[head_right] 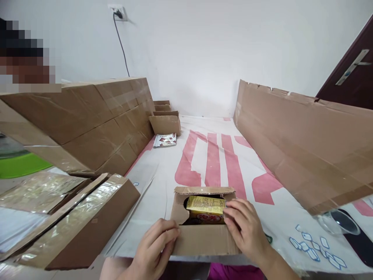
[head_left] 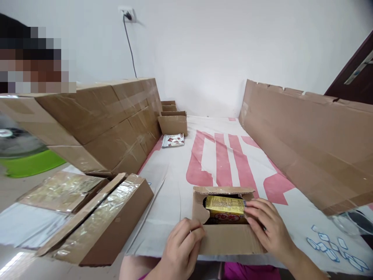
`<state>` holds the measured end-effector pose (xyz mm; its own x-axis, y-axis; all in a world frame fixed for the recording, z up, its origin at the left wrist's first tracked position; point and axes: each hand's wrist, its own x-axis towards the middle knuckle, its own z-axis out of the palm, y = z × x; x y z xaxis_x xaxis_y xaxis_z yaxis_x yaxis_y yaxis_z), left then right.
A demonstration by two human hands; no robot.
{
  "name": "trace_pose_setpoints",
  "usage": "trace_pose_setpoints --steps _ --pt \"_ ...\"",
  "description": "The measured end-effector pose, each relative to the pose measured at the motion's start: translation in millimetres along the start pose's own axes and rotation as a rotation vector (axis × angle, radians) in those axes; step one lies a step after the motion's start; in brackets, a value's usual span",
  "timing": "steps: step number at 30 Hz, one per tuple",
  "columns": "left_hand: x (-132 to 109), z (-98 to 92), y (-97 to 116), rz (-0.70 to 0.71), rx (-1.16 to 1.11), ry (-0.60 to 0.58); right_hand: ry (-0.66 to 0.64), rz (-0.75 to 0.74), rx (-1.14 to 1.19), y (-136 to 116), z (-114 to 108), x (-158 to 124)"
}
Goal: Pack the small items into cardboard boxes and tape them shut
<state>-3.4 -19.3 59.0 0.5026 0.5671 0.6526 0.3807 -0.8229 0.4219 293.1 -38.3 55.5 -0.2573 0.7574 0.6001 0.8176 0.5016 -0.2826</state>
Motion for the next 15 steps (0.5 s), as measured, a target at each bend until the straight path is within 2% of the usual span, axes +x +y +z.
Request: trace_pose_setpoints --steps 2,4,7,9,11,15 --pt "7 0.2 0 -0.037 0.062 -0.093 -0.146 -0.053 -0.070 -4 0 6" --pt "15 -1.6 1 -0.065 0.134 -0.238 -0.282 -0.082 -0.128 -6 -2 11" --pt "28 -7.7 3 -0.076 0.217 -0.434 -0.382 -0.074 -0.153 -6 -8 18" --pt "36 -11.5 3 -0.083 0.256 -0.488 -0.357 -0.031 -0.155 -4 -11 21" --pt "40 -13.0 1 -0.094 0.282 -0.468 -0.284 0.046 -0.147 -1 -11 21" --pt "33 -9.2 -8 -0.215 0.243 -0.262 -0.018 0.229 -0.091 11 -4 7"
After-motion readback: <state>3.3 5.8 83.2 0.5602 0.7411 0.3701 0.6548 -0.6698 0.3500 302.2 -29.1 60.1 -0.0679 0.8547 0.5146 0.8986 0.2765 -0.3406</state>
